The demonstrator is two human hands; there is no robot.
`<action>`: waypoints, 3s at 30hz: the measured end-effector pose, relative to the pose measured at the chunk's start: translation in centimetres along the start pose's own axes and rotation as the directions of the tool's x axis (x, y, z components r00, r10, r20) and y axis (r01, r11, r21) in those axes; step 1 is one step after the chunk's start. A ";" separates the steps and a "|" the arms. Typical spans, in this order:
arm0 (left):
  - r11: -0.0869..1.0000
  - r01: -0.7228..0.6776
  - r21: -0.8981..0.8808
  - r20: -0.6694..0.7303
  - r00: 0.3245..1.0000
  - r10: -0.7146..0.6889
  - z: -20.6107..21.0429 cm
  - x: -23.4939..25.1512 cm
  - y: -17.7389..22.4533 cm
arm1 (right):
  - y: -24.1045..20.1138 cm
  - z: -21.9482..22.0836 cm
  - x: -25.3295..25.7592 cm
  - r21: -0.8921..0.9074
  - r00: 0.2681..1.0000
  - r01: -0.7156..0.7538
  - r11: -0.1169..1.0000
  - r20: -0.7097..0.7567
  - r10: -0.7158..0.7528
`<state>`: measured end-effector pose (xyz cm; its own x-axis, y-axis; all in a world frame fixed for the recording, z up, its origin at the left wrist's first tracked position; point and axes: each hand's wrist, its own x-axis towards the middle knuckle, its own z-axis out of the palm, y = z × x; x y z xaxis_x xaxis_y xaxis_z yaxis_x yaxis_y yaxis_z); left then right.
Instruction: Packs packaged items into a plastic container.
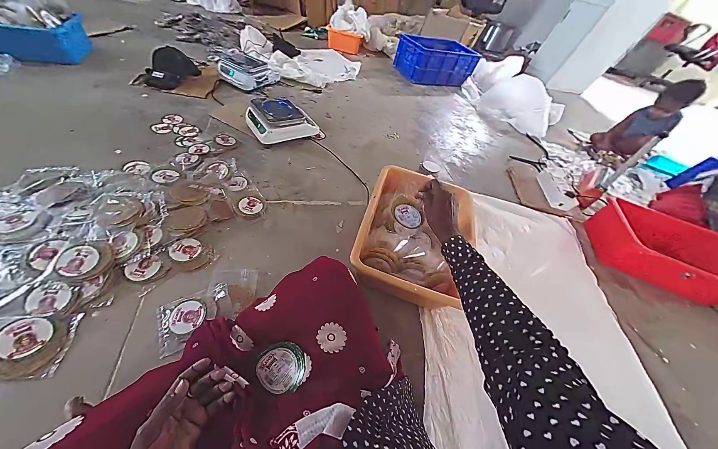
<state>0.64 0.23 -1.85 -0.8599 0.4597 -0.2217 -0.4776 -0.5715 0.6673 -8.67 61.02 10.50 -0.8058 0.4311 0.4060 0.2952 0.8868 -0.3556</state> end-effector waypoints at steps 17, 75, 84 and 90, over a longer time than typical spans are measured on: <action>0.992 0.011 -0.126 -0.073 0.997 -0.021 0.7 0.7 0.4 | -28.3 21.4 -5.9 0.520 0.670 0.150 0.841 0.572 -0.473; 0.970 -0.185 -0.159 -0.489 0.868 0.085 2.8 -0.6 1.5 | -24.0 4.9 -22.5 0.378 0.671 0.229 0.897 0.606 -0.427; 0.968 -0.185 -0.172 -0.439 0.894 0.093 2.6 -0.6 1.5 | -23.3 3.6 -20.5 0.607 0.793 -0.091 0.789 0.523 -0.311; 0.973 -0.180 -0.145 -0.402 0.909 0.108 2.2 -0.6 1.1 | -23.1 3.9 -20.5 0.666 0.810 -0.255 0.701 0.543 -0.222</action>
<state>1.05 0.81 0.58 -0.9059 0.0831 -0.4152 -0.3364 -0.7369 0.5864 -0.92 31.04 7.13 -0.9968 0.0617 -0.0499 0.0706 0.4007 -0.9135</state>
